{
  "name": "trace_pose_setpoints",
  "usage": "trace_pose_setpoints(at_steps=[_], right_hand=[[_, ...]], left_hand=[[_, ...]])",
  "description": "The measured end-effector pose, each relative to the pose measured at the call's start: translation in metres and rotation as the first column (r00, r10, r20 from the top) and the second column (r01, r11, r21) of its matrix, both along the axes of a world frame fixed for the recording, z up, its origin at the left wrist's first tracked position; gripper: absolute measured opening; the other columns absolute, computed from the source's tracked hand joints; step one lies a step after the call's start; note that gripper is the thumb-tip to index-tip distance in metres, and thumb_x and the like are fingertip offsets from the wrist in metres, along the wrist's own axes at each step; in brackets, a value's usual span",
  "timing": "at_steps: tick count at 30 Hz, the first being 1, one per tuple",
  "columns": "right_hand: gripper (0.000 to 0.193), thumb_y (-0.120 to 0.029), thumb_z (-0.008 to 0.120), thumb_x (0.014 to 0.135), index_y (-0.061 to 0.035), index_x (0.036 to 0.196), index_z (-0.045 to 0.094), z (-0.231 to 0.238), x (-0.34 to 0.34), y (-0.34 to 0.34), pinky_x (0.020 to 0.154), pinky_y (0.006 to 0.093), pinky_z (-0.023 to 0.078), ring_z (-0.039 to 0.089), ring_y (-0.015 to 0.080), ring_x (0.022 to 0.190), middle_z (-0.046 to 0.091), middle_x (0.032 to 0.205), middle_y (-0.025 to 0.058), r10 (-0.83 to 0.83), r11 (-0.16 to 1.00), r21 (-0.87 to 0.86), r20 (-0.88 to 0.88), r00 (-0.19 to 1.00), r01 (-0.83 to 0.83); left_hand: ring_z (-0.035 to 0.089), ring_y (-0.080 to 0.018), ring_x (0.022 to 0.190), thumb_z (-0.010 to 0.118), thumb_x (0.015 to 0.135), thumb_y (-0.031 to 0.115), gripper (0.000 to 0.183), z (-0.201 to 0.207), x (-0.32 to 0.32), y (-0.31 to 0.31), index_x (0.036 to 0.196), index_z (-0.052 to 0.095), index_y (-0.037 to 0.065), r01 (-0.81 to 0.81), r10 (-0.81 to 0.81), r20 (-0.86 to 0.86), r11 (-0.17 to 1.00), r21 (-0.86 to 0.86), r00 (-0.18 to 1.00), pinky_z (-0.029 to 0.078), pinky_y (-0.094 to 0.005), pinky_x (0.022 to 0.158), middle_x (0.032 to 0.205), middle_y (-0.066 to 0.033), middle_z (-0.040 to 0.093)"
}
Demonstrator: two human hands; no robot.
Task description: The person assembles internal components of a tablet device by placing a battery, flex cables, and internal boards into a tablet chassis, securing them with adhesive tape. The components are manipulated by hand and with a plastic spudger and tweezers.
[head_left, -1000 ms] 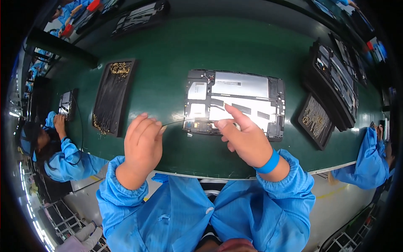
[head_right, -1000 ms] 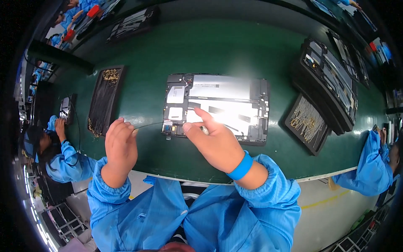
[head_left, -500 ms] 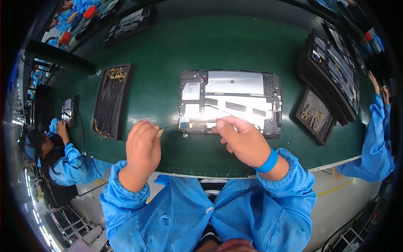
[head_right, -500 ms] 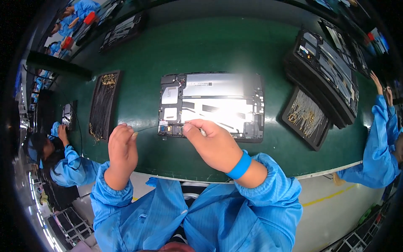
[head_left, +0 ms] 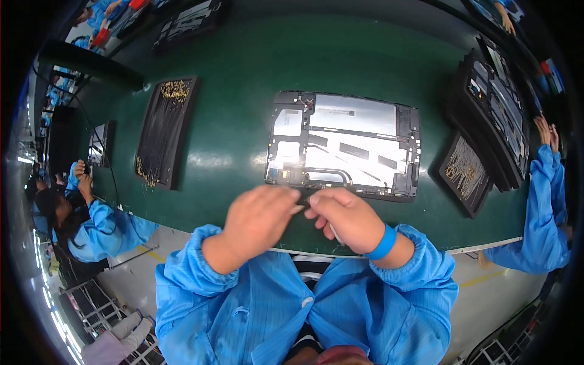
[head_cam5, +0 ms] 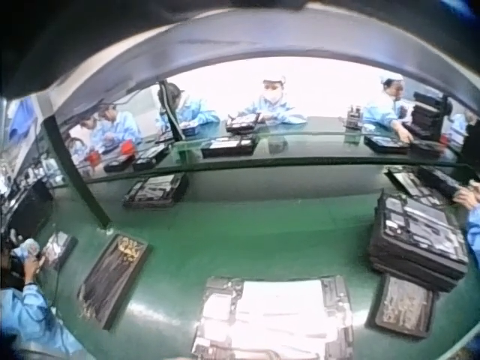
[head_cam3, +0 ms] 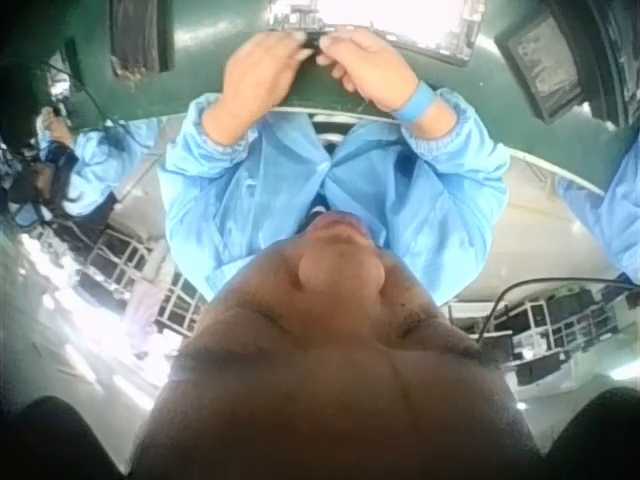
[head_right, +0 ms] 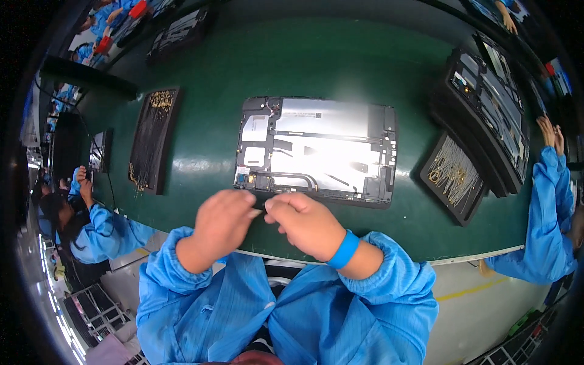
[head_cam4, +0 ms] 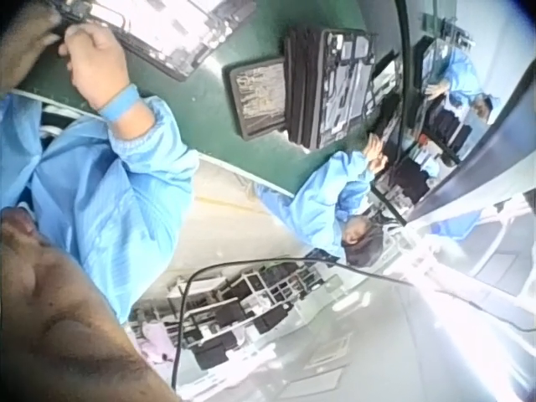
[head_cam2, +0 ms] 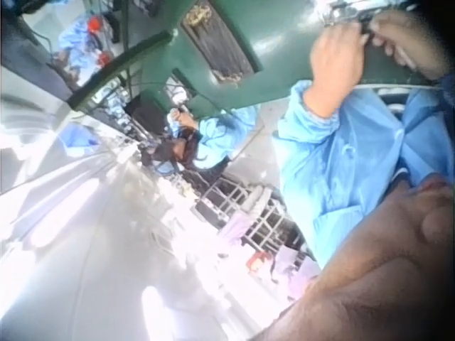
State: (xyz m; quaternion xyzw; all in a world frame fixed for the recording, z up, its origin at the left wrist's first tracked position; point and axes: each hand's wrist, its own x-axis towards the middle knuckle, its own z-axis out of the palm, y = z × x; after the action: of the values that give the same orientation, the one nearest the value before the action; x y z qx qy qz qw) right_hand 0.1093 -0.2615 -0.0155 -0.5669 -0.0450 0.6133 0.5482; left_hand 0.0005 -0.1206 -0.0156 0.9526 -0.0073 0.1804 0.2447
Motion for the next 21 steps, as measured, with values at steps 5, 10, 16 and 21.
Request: trace_pose_setpoints(at_steps=[5, 10, 16, 21], right_hand=[[0.034, -0.03, 0.051, 0.078, -0.0012, 0.097, 0.051, -0.007, -0.001, -0.015, 0.051, 0.0207, 0.04, 0.046, 0.0096, 0.064, 0.054, 0.079, 0.0057, -0.03, 0.997, -0.071, -0.172, 0.985, 0.018], [0.034, -0.028, 0.052, 0.078, -0.0009, 0.099, 0.05, 0.003, 0.0, -0.011, 0.049, 0.0205, 0.039, 0.047, 0.0092, 0.064, 0.054, 0.079, 0.0058, -0.139, 0.982, -0.123, 0.033, 0.99, 0.142], [0.031, -0.021, 0.047, 0.083, -0.0017, 0.108, 0.045, 0.005, 0.001, 0.0, 0.051, 0.019, 0.039, 0.047, 0.0075, 0.065, 0.055, 0.082, 0.0064, -0.529, 0.848, 0.189, 0.242, 0.813, 0.495], [0.027, -0.019, 0.043, 0.086, -0.0009, 0.106, 0.042, -0.018, 0.004, 0.005, 0.063, 0.0224, 0.043, 0.051, 0.0109, 0.074, 0.057, 0.087, 0.0091, -0.649, 0.758, 0.58, 0.625, 0.434, 0.298]], left_hand=[[0.051, -0.0265, 0.082, 0.061, 0.062, 0.006, 0.024, -0.013, 0.004, -0.013, 0.086, 0.055, 0.003, 0.116, -0.117, -0.032, 0.993, -0.026, 0.993, 0.041, -0.0357, 0.073, 0.082, -0.0097, 0.055], [0.048, -0.0285, 0.088, 0.058, 0.065, 0.004, 0.018, -0.025, 0.011, -0.013, 0.083, 0.054, 0.004, -0.021, 0.02, 0.064, 1.0, 0.02, 0.998, 0.037, -0.0376, 0.077, 0.082, -0.0081, 0.053], [0.049, -0.0289, 0.088, 0.06, 0.065, 0.005, 0.019, -0.021, 0.021, -0.009, 0.083, 0.054, 0.004, -0.027, 0.035, -0.051, 0.989, 0.148, 0.998, 0.037, -0.0395, 0.078, 0.084, -0.0094, 0.054], [0.047, -0.0253, 0.092, 0.051, 0.064, 0.007, 0.02, -0.018, 0.022, -0.01, 0.083, 0.052, 0.004, -0.019, 0.035, -0.068, 0.976, 0.215, 0.997, 0.035, -0.0347, 0.08, 0.082, -0.0079, 0.052]])
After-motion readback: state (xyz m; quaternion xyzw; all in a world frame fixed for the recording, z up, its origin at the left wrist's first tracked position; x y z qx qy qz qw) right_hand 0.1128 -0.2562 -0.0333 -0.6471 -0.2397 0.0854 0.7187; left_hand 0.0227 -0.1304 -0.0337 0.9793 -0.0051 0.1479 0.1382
